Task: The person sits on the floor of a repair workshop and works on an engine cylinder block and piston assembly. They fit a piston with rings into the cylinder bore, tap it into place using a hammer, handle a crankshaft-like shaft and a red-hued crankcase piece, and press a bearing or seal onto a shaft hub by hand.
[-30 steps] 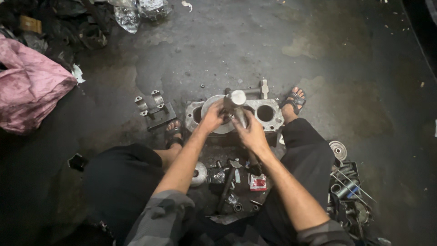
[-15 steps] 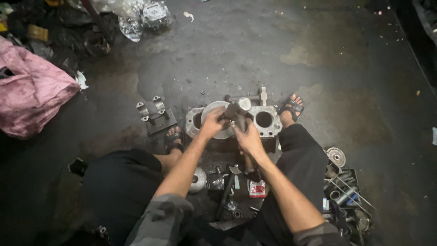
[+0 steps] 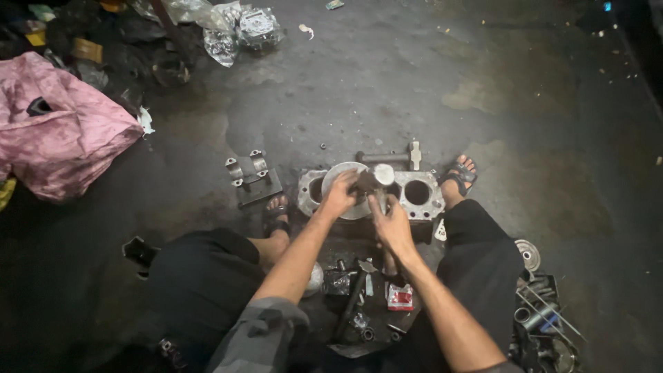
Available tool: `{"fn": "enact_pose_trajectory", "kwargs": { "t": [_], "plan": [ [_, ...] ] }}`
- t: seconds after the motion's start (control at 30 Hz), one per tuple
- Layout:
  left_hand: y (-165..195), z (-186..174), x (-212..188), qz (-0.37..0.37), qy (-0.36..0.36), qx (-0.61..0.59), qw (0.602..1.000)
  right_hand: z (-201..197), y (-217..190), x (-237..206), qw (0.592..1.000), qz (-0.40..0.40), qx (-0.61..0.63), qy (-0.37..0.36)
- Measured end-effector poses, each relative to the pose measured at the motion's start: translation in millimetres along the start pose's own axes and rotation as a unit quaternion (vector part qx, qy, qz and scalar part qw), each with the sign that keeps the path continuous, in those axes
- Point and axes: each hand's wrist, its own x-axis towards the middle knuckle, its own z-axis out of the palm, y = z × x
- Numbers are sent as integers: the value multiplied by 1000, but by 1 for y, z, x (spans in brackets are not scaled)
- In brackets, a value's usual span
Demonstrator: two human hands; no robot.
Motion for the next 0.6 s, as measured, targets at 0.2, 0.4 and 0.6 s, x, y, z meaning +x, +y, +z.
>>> {"fn": "enact_pose_trajectory", "kwargs": {
  "t": [0.2, 0.4, 0.6],
  "plan": [
    [7, 0, 2, 7, 16, -11, 1000, -33, 45, 10, 984, -158, 6, 83],
    [15, -4, 1, 9, 23, 3, 1000, -218, -80, 25, 848, -366, -8, 382],
    [19, -10, 3, 1, -1, -3, 1000, -229, -187, 9, 755, -502, -158, 392]
  ]
}}
